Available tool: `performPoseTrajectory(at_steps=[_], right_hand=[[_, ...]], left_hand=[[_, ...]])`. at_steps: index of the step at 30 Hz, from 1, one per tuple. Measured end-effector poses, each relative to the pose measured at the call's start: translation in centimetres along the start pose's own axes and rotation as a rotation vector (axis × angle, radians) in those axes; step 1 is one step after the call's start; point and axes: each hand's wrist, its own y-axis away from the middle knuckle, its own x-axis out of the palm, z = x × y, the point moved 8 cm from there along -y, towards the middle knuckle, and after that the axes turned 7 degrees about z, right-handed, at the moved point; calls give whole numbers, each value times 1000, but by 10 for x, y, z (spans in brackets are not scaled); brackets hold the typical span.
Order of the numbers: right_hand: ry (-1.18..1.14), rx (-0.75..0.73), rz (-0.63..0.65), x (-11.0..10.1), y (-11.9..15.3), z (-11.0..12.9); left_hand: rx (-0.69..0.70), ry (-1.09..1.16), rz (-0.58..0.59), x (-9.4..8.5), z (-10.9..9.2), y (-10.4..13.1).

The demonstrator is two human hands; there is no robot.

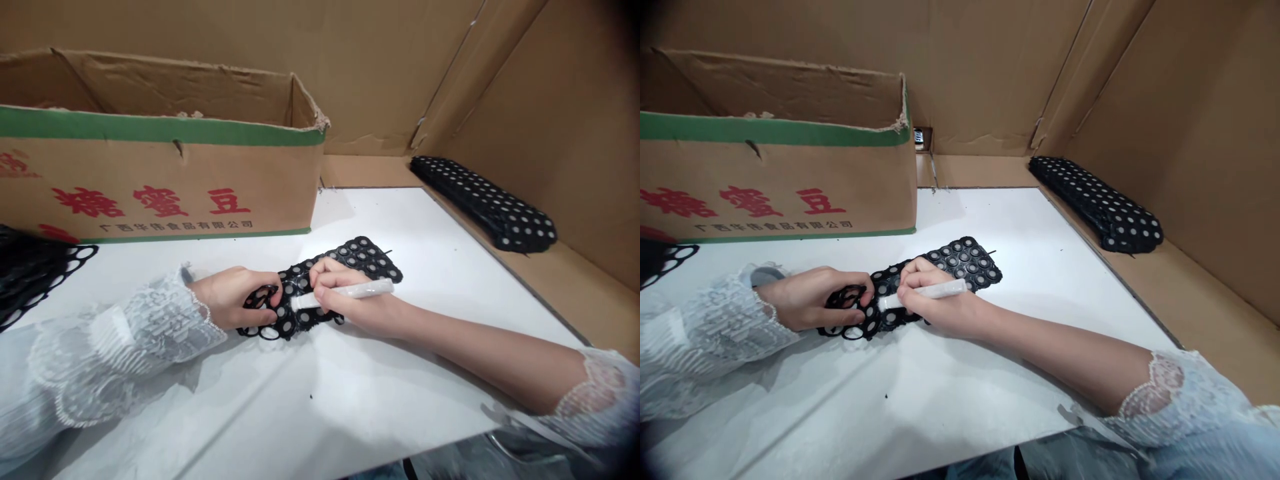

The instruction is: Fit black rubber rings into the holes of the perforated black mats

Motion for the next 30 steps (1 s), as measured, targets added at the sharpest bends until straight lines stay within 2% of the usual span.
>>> performPoseTrajectory(at_steps=[7,14,30], right_hand=[[36,-31,-34,5,1,2],[-90,7,-53,-5,-6,-7],[-99,19,-13,-2,-5,-5]], left_hand=[[-23,-16,-41,-2,1,0],[-19,-36,-36,-2,1,0],[-25,-33,-45,-1,1,0]])
